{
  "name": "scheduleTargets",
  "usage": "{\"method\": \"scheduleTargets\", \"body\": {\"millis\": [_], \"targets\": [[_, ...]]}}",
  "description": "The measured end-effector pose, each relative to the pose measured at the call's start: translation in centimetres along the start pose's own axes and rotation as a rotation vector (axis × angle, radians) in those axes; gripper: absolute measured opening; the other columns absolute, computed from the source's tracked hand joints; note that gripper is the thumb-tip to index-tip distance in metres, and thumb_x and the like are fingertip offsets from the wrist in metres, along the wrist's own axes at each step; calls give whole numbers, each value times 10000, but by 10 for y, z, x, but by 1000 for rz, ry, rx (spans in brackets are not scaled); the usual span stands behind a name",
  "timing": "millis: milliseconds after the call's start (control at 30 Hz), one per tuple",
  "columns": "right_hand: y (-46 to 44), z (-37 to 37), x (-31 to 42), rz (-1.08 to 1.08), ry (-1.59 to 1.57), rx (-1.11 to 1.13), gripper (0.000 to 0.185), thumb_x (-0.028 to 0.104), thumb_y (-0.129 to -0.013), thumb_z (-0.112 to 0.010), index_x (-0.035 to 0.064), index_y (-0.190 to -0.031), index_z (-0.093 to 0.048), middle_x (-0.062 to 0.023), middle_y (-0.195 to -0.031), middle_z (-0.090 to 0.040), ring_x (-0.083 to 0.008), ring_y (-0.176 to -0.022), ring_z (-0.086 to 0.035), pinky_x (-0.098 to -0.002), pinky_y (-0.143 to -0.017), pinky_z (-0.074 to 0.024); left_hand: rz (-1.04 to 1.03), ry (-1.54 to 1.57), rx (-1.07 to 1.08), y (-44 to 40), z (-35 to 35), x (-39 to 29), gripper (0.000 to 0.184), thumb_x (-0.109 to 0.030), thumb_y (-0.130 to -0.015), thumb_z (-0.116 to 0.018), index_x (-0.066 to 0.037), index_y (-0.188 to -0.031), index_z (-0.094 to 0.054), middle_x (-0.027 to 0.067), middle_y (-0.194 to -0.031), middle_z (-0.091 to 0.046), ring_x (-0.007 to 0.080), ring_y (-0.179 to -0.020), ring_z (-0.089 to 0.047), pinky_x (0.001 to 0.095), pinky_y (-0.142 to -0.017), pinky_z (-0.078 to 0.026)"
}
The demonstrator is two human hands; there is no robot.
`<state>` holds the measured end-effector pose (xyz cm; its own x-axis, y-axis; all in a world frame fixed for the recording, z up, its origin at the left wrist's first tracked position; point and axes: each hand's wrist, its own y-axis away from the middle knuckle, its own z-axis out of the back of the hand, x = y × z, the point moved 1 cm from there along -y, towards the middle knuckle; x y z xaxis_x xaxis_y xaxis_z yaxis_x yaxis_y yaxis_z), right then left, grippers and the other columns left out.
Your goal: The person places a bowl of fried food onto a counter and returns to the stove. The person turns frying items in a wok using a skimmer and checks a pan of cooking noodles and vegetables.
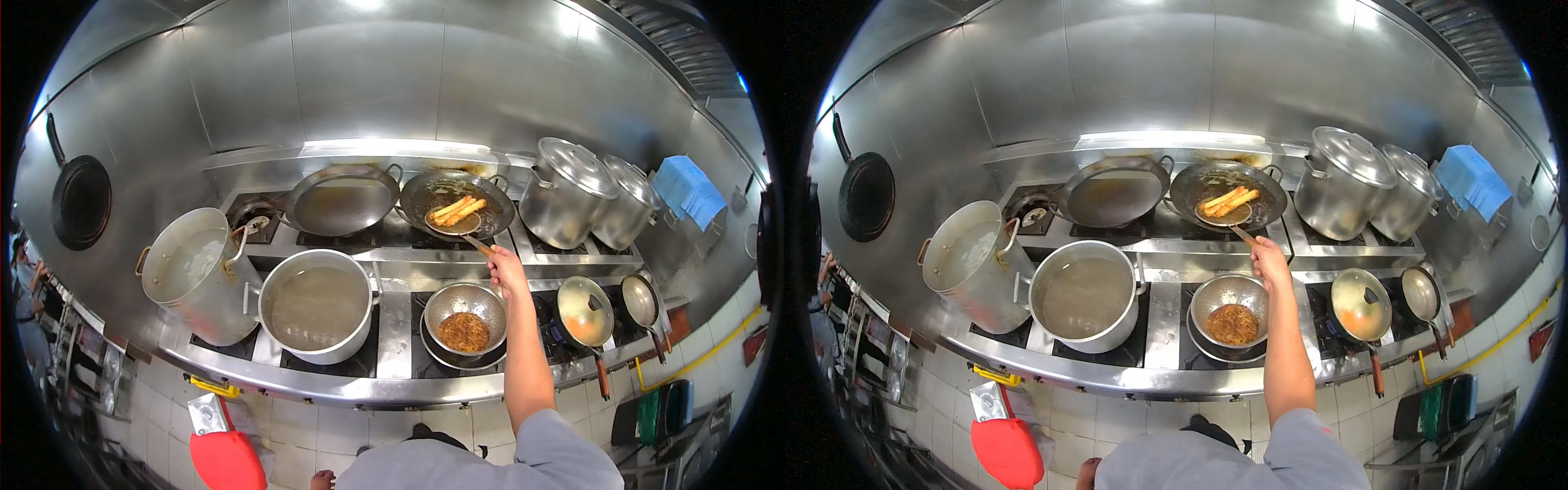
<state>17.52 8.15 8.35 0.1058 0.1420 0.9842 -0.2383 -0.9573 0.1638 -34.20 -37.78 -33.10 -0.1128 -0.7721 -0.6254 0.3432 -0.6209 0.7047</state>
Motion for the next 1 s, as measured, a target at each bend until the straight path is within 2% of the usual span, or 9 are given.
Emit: {"method": "scheduleTargets", "body": {"millis": [267, 333, 467, 567, 633, 767, 833, 933, 1000], "targets": [[4, 5, 20, 43, 244, -72, 426, 115, -807, -463, 36, -1224, -446, 31, -631, -450, -42, -440, -334, -206, -377, -276, 38, 21, -16, 7, -5, -35, 247, -204, -784, -638, 6, -915, -642, 76, -817, -644, 163, -735, -585, 302, -673, -478], [4, 11, 20, 39, 239, -117, 448, 117, -807, -451, 34, -1247, -430, 32, -631, -448, -45, -447, -332, -206, -383, -275, 54, 187, 19, 6, -8, -33, 243, -191, -783, -639, 6, -927, -642, 80, -823, -644, 170, -743, -586, 305, -676, -479], [2, 12, 25, 53, 322, -156, 457, 120, -809, -448, 30, -1256, -433, 27, -647, -469, -59, -452, -351, -219, -384, -273, 46, 87, 11, 0, -7, -28, 243, -186, -785, -634, 7, -933, -642, 84, -818, -643, 174, -735, -587, 305, -676, -479], [-9, 24, 16, 144, 399, -214, 432, 127, -812, -459, 12, -1228, -473, 2, -686, -514, -85, -505, -425, -246, -438, -336, 63, 148, 21, 0, -6, -17, 239, -185, -790, -627, 9, -929, -643, 85, -813, -644, 174, -729, -588, 305, -672, -480], [-43, 47, -11, 342, 575, -276, 388, 140, -820, -464, -8, -1174, -519, -15, -715, -539, -105, -575, -471, -262, -514, -385, 38, 106, 35, -1, -3, -15, 246, -194, -793, -621, 11, -928, -644, 92, -819, -647, 177, -730, -591, 306, -667, -482], [-16, 46, 5, 369, 668, -288, 389, 151, -824, -462, -33, -1162, -517, -90, -832, -608, -169, -731, -563, -284, -667, -437, 69, 50, -6, 10, -1, -20, 259, -206, -794, -619, 10, -934, -644, 99, -832, -651, 180, -740, -596, 308, -666, -483], [5, 37, 19, 425, 805, -343, 407, 147, -813, -457, -31, -1177, -501, -182, -1010, -613, -265, -931, -590, -325, -809, -439, 48, 62, 1, 10, 1, -21, 263, -212, -790, -621, 8, -933, -645, 97, -828, -650, 181, -740, -595, 311, -667, -484], [33, 19, 42, 340, 897, -344, 423, 140, -799, -454, -21, -1190, -488, -226, -1144, -550, -316, -1103, -512, -349, -931, -381, 42, 54, 13, 10, 3, -21, 267, -210, -789, -624, 12, -937, -640, 93, -827, -647, 185, -741, -593, 315, -667, -484], [30, 18, 38, 391, 916, -342, 425, 150, -800, -449, 4, -1198, -486, -220, -1129, -558, -328, -1084, -518, -372, -923, -390, 45, 94, 26, 8, 2, -21, 263, -203, -792, -620, 14, -939, -635, 91, -826, -645, 185, -740, -590, 313, -671, -482]]}}
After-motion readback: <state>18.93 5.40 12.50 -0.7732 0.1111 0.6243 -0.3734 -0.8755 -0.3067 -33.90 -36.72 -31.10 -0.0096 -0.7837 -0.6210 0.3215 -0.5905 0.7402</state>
